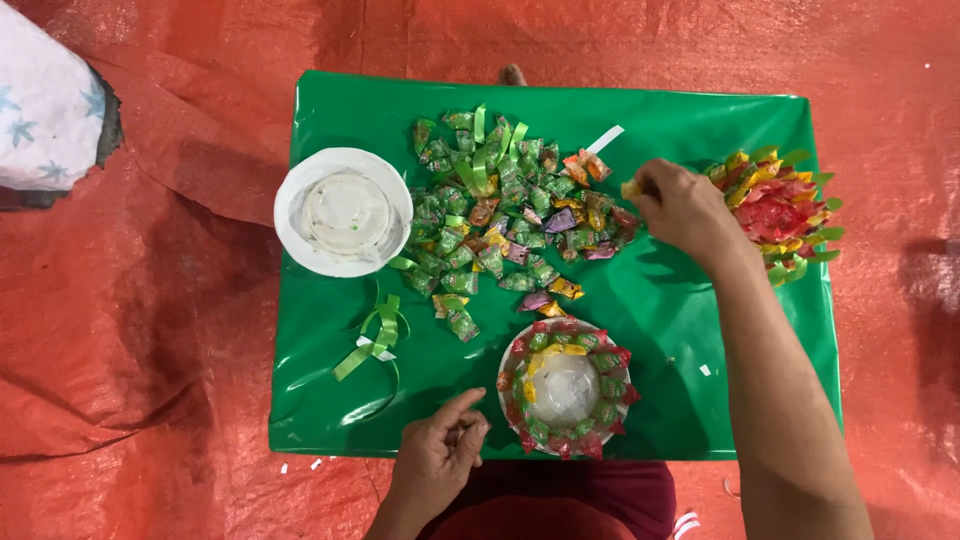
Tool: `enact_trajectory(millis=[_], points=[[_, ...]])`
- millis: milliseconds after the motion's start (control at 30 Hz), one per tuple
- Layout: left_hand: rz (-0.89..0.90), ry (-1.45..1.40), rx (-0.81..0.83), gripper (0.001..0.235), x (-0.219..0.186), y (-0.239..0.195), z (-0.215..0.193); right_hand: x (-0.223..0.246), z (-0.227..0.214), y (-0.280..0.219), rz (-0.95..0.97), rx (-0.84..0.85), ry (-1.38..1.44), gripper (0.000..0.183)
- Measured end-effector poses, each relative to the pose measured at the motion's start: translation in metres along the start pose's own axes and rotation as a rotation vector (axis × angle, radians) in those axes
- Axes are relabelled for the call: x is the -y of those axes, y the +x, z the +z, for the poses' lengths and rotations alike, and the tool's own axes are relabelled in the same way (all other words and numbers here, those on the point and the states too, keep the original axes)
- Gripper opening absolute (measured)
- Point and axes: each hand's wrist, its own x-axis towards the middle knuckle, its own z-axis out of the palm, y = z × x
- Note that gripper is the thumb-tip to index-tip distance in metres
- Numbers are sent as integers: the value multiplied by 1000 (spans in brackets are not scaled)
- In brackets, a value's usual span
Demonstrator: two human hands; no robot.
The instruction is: Gluing and arranging wrapped candies into a decorative bowl on a table.
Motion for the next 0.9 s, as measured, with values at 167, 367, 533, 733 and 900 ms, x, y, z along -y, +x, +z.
enact_trajectory(millis=[167,367,533,733,900], points=[[127,-69,-42,33,-16,-2,-3,43,-26,-72,-110,11,310,8],[367,-196,-35,29,-93,0,14,101,-22,-187,-381,74,428,23],[349,-225,68,16,-100,-7,44,124,16,-255,-466,143,479,23],[194,-421,158,10,-71,-29,63,99,68,-298,-298,-76,662,15],[166,-380,194,8,-62,-35,69,97,75,-306,-305,-72,826,24]])
